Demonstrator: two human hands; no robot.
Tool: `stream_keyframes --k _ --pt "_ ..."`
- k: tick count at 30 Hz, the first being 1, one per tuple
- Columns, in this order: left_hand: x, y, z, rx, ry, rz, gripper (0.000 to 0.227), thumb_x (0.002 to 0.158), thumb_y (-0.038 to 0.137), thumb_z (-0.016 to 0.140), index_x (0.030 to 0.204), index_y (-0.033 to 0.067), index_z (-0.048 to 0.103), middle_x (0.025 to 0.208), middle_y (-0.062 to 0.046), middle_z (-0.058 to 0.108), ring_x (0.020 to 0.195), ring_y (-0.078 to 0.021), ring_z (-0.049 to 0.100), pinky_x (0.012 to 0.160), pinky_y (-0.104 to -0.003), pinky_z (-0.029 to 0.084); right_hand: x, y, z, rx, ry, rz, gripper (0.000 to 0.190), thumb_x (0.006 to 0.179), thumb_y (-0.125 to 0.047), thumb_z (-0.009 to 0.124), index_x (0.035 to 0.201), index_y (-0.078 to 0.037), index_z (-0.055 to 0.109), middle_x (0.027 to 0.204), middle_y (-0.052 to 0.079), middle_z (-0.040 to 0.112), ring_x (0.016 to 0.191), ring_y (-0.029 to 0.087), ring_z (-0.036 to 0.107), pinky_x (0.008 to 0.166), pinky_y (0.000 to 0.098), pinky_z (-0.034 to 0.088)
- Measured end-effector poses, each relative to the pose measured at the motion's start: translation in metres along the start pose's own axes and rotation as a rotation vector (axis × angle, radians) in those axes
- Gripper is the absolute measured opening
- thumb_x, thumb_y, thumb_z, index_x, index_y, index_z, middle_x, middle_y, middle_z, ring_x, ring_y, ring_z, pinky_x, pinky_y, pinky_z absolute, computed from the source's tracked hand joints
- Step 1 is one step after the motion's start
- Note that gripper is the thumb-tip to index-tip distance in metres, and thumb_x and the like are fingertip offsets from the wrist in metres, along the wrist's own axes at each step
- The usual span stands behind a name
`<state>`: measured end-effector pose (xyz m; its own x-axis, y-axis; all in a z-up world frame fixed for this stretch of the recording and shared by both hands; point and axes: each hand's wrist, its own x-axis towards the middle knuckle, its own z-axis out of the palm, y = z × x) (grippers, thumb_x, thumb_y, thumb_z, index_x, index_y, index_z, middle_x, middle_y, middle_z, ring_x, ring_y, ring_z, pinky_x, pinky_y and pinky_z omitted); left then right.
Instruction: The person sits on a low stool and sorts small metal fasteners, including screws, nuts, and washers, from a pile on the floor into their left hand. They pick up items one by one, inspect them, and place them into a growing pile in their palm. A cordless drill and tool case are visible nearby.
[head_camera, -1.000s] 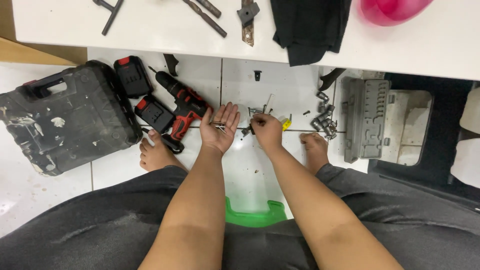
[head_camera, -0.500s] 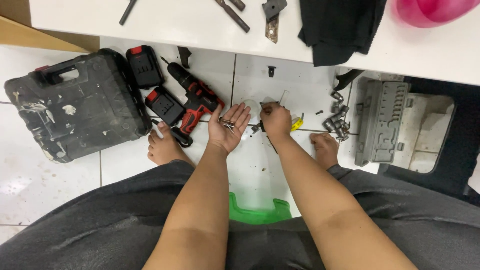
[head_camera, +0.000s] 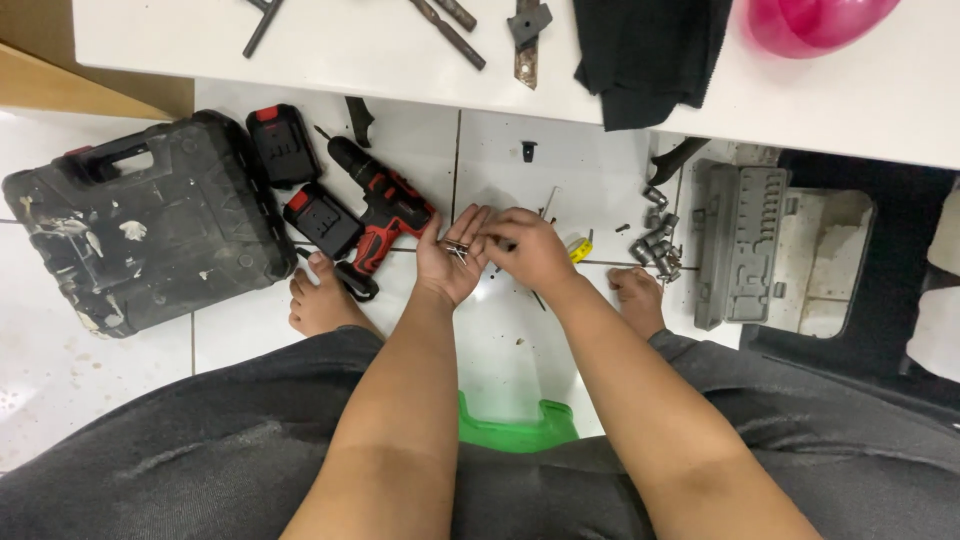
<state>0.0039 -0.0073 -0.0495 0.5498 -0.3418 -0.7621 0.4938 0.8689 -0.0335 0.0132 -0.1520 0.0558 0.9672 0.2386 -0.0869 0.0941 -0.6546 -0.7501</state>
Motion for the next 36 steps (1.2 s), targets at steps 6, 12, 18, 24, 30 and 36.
stream_keyframes --k 6,12,18,24,30,36 --pt "-0.032 -0.011 0.037 0.063 -0.034 -0.057 0.062 0.099 0.053 0.048 0.139 0.0079 0.060 0.144 -0.011 0.058 0.125 -0.0325 0.061 0.111 -0.046 0.048 -0.011 -0.014 -0.011 -0.209 -0.152 -0.218 0.017 0.089 -0.008 0.067 0.096 -0.016 0.080 0.103 0.012 0.068 0.106 0.037 0.063 0.090 0.0462 0.058" --pt "-0.022 -0.019 0.034 0.062 -0.009 -0.078 0.057 0.095 0.046 0.061 0.133 0.0035 0.064 0.130 -0.018 0.067 0.114 -0.0373 0.067 0.105 -0.049 0.053 -0.017 0.000 -0.004 -0.153 -0.085 -0.246 0.025 0.089 -0.002 0.065 0.100 -0.019 0.079 0.105 0.007 0.072 0.108 0.030 0.065 0.093 0.0416 0.057" --pt "-0.032 -0.019 0.045 0.036 0.028 -0.104 0.058 0.091 0.048 0.066 0.132 0.0060 0.065 0.134 -0.018 0.064 0.124 -0.0354 0.063 0.108 -0.048 0.050 -0.012 0.041 -0.013 0.067 0.276 0.189 0.020 0.096 -0.013 0.064 0.113 -0.020 0.072 0.098 0.000 0.071 0.094 0.019 0.068 0.082 0.0339 0.059" --pt "-0.038 -0.014 0.047 0.002 0.060 -0.101 0.061 0.092 0.049 0.065 0.133 0.0050 0.063 0.140 -0.017 0.061 0.129 -0.0354 0.058 0.113 -0.047 0.046 -0.014 0.082 -0.037 -0.012 0.336 0.492 0.027 0.101 -0.004 0.051 0.125 0.000 0.062 0.113 0.023 0.067 0.109 0.035 0.066 0.089 0.0427 0.060" --pt "-0.039 -0.006 0.057 -0.025 0.102 -0.067 0.059 0.092 0.049 0.064 0.131 0.0053 0.064 0.140 -0.016 0.060 0.130 -0.0339 0.058 0.115 -0.046 0.045 0.002 0.120 0.010 -0.172 0.119 0.417 0.026 0.097 -0.012 0.060 0.121 -0.005 0.068 0.107 0.015 0.067 0.102 0.029 0.070 0.084 0.0363 0.063" --pt "-0.036 -0.005 0.051 -0.013 0.090 -0.060 0.061 0.091 0.050 0.064 0.133 0.0055 0.063 0.140 -0.017 0.060 0.131 -0.0354 0.057 0.115 -0.047 0.045 0.001 0.138 0.019 -0.313 0.058 0.407 0.028 0.096 -0.018 0.067 0.118 -0.002 0.071 0.103 0.019 0.069 0.097 0.030 0.071 0.080 0.0378 0.063"
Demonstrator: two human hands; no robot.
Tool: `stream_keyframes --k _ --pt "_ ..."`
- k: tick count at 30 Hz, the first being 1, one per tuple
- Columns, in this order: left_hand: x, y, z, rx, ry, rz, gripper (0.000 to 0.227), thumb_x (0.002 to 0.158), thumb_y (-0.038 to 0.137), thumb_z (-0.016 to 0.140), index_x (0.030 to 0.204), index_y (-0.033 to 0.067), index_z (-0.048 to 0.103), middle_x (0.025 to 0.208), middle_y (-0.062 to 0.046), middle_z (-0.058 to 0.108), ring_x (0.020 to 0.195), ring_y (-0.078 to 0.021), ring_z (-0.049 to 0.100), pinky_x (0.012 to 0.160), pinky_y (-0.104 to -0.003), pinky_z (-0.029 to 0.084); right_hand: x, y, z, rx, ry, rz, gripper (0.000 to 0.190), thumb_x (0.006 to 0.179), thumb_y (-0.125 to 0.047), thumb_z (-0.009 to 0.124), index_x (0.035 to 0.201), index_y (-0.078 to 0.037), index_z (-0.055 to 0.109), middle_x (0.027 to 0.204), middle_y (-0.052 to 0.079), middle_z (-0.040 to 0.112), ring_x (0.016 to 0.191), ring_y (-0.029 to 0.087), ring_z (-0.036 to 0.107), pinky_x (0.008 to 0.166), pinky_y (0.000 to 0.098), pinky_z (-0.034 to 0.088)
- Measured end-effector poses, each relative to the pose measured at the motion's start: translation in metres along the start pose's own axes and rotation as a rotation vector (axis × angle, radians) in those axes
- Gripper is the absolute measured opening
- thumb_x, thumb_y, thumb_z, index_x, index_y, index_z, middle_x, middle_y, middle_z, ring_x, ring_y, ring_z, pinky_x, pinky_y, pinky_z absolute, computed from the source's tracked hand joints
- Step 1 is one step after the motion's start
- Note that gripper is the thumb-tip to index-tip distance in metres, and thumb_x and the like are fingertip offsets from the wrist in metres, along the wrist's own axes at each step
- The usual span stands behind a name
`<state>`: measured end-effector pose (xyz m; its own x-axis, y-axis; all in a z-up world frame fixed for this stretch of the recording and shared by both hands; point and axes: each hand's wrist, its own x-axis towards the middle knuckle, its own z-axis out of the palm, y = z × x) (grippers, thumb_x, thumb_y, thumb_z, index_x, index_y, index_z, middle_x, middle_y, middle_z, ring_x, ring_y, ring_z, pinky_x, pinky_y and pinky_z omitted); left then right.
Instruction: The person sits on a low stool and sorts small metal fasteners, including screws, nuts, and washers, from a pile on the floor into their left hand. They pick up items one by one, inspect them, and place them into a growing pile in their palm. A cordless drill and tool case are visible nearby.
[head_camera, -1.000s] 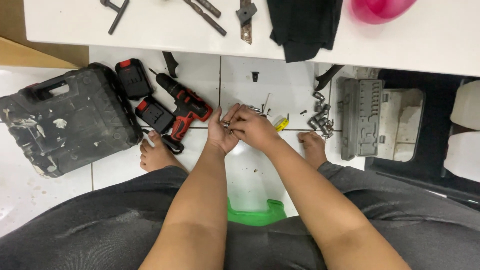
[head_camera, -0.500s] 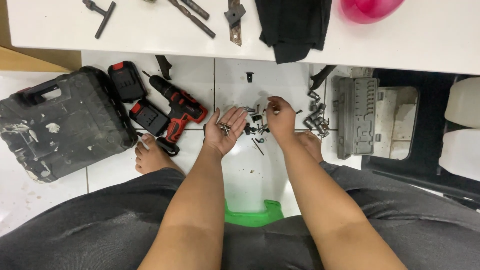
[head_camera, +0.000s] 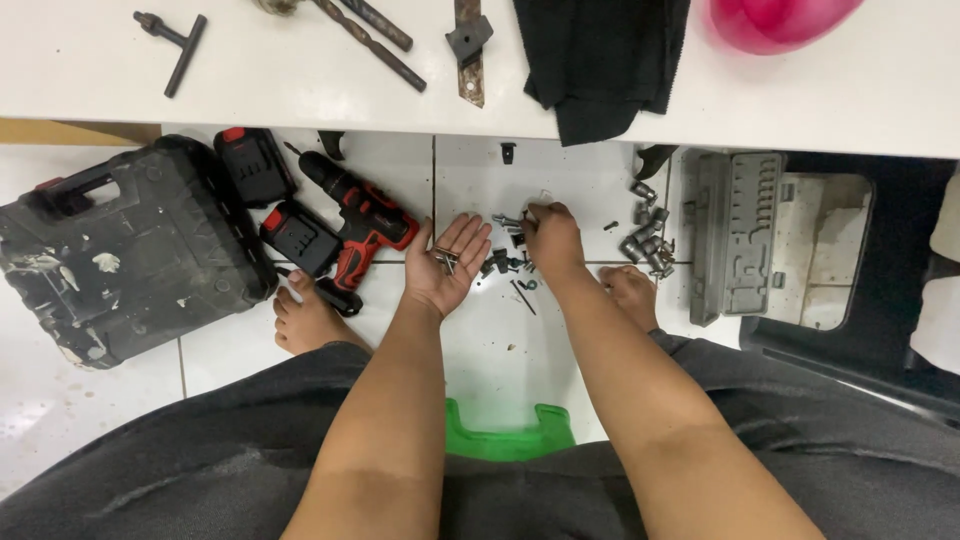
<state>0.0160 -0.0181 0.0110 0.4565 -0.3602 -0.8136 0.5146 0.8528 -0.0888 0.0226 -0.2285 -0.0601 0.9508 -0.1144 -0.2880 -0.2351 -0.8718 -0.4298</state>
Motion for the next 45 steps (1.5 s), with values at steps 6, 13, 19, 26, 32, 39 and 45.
stream_keyframes --k 6,13,19,26,32,39,45 --pt "0.005 0.001 -0.004 -0.021 -0.025 0.009 0.061 0.091 0.050 0.065 0.133 0.0056 0.063 0.141 -0.017 0.060 0.131 -0.0353 0.057 0.116 -0.047 0.044 0.009 0.010 0.011 0.030 0.040 0.008 0.024 0.099 -0.021 0.065 0.112 -0.002 0.074 0.093 0.021 0.068 0.090 0.029 0.070 0.075 0.0363 0.062" --pt "0.006 -0.001 -0.003 -0.052 -0.050 0.002 0.061 0.091 0.049 0.065 0.133 0.0055 0.063 0.142 -0.016 0.059 0.132 -0.0354 0.055 0.117 -0.047 0.043 -0.002 -0.026 -0.028 0.139 0.028 0.014 0.021 0.097 -0.021 0.067 0.110 -0.005 0.072 0.098 0.016 0.070 0.091 0.027 0.071 0.075 0.0354 0.062" --pt "-0.002 -0.002 -0.007 -0.043 -0.044 0.022 0.060 0.091 0.049 0.065 0.133 0.0060 0.063 0.141 -0.016 0.060 0.132 -0.0343 0.056 0.116 -0.046 0.044 0.002 -0.020 -0.023 0.139 -0.046 -0.005 0.025 0.094 -0.013 0.066 0.117 -0.003 0.066 0.109 0.020 0.068 0.099 0.031 0.070 0.083 0.0397 0.062" --pt "-0.007 0.007 -0.013 -0.053 -0.026 0.093 0.064 0.090 0.050 0.063 0.134 0.0047 0.062 0.141 -0.017 0.060 0.131 -0.0362 0.056 0.116 -0.048 0.043 0.017 -0.033 -0.037 0.188 0.107 0.045 0.029 0.096 -0.006 0.066 0.123 0.004 0.063 0.119 0.024 0.058 0.110 0.037 0.065 0.089 0.0412 0.060" --pt "0.000 0.007 -0.016 -0.086 -0.028 0.087 0.064 0.089 0.051 0.064 0.133 0.0041 0.063 0.141 -0.018 0.060 0.131 -0.0369 0.057 0.116 -0.048 0.043 0.047 -0.008 -0.029 0.201 0.015 0.137 0.021 0.095 -0.011 0.069 0.114 -0.002 0.069 0.110 0.020 0.063 0.105 0.034 0.067 0.087 0.0396 0.058" --pt "-0.010 0.005 -0.005 -0.093 -0.040 0.068 0.064 0.091 0.050 0.061 0.136 0.0040 0.060 0.144 -0.019 0.057 0.133 -0.0363 0.055 0.116 -0.047 0.042 0.040 -0.031 -0.045 -0.083 -0.111 0.219 0.033 0.096 -0.026 0.059 0.128 -0.019 0.064 0.111 0.007 0.074 0.105 0.025 0.069 0.108 0.0451 0.033" --pt "-0.003 0.005 -0.014 -0.105 -0.056 0.067 0.064 0.090 0.052 0.061 0.133 0.0053 0.063 0.141 -0.017 0.060 0.131 -0.0359 0.057 0.115 -0.047 0.044 0.018 -0.056 -0.062 0.355 -0.064 0.207 0.034 0.096 -0.014 0.055 0.127 -0.007 0.067 0.115 0.021 0.071 0.110 0.034 0.066 0.099 0.0460 0.047"
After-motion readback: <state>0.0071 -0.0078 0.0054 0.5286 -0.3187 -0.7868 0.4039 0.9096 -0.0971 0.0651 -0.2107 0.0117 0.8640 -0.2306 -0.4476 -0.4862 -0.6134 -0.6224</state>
